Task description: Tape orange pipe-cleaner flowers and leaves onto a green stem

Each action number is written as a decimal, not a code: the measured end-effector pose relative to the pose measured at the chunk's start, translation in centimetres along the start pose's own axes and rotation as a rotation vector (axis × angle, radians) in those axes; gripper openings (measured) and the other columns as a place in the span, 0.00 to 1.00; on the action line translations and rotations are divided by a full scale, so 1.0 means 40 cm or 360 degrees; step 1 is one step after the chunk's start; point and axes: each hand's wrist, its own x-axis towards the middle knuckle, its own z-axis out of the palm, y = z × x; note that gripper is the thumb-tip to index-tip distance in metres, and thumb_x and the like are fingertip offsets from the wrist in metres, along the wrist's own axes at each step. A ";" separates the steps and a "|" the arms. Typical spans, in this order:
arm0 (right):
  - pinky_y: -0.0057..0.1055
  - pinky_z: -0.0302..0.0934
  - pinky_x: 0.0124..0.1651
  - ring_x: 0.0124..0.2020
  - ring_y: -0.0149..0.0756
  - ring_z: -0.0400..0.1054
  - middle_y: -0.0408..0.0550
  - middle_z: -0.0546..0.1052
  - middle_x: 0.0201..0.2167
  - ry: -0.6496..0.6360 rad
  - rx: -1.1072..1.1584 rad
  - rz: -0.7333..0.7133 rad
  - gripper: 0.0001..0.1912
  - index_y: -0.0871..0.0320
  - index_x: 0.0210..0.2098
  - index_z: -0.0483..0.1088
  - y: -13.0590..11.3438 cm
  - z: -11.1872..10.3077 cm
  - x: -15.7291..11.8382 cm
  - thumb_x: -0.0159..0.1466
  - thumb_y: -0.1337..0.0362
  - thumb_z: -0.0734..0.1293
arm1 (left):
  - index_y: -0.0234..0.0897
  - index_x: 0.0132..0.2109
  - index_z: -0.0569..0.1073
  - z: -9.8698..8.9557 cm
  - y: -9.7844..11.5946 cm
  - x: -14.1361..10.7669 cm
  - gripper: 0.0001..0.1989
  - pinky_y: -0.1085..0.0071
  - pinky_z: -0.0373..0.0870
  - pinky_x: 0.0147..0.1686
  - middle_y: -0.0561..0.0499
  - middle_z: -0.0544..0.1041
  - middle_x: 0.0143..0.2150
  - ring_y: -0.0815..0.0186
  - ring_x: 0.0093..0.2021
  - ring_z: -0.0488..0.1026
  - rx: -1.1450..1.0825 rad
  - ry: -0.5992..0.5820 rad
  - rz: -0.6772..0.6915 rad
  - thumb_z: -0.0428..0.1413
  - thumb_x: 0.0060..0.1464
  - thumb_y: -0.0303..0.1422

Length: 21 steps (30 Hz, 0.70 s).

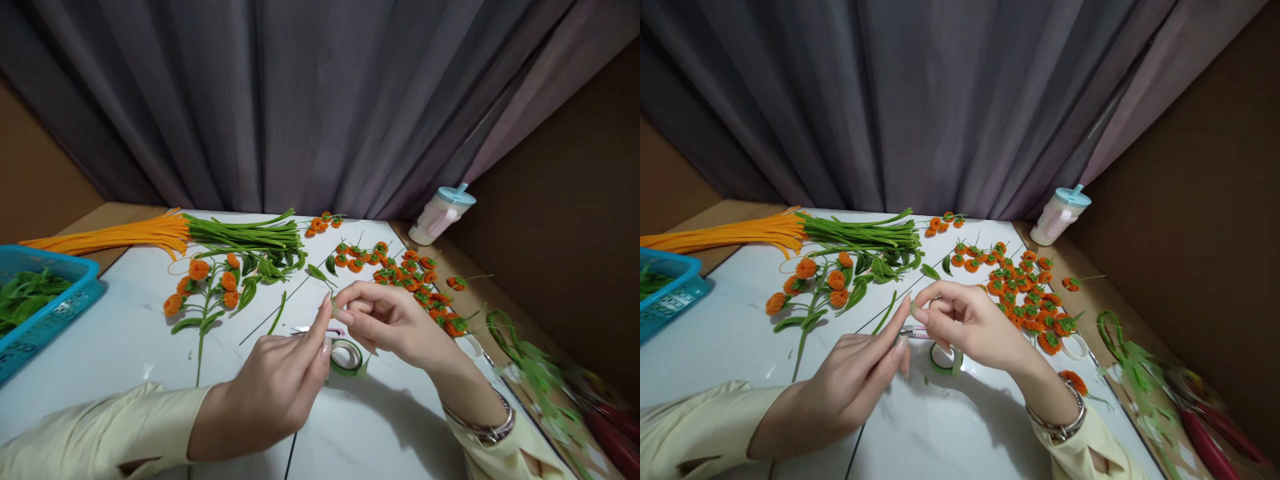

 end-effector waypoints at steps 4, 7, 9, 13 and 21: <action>0.21 0.46 0.19 0.17 0.22 0.50 0.34 0.58 0.15 0.0031 -0.0085 -0.0020 0.10 0.61 0.36 0.69 -0.003 0.003 0.002 0.65 0.59 0.66 | 0.18 0.59 0.61 -0.012 -0.002 0.012 0.19 0.74 0.68 0.22 0.50 0.77 0.25 0.70 0.20 0.71 0.0101 0.0118 0.0029 0.45 0.63 0.24; 0.21 0.45 0.18 0.17 0.22 0.49 0.33 0.57 0.16 0.0066 -0.0102 -0.0028 0.10 0.61 0.35 0.69 -0.008 0.010 0.003 0.64 0.59 0.66 | 0.17 0.54 0.67 -0.023 -0.004 0.020 0.16 0.72 0.66 0.20 0.52 0.75 0.23 0.69 0.20 0.70 0.0295 0.0201 0.0119 0.50 0.60 0.22; 0.21 0.45 0.18 0.17 0.21 0.49 0.33 0.58 0.16 0.0069 -0.0053 -0.0021 0.10 0.61 0.35 0.68 -0.008 0.014 0.003 0.64 0.60 0.66 | 0.17 0.51 0.68 -0.028 -0.003 0.023 0.14 0.71 0.65 0.19 0.52 0.74 0.22 0.69 0.19 0.70 0.0422 0.0206 0.0186 0.51 0.59 0.22; 0.20 0.44 0.17 0.16 0.21 0.51 0.34 0.60 0.16 0.0019 0.0086 -0.0013 0.09 0.61 0.36 0.68 -0.001 0.013 0.008 0.64 0.61 0.67 | 0.17 0.48 0.69 -0.031 -0.001 0.023 0.11 0.70 0.65 0.19 0.46 0.78 0.27 0.68 0.21 0.72 0.0499 0.0242 0.0285 0.50 0.60 0.21; 0.19 0.47 0.14 0.13 0.20 0.52 0.35 0.64 0.14 -0.0121 0.0240 -0.0010 0.09 0.61 0.35 0.68 0.025 -0.008 0.023 0.62 0.60 0.68 | 0.22 0.51 0.66 -0.025 -0.001 0.017 0.12 0.73 0.70 0.23 0.44 0.81 0.32 0.69 0.22 0.74 0.0313 0.0272 0.0252 0.48 0.62 0.22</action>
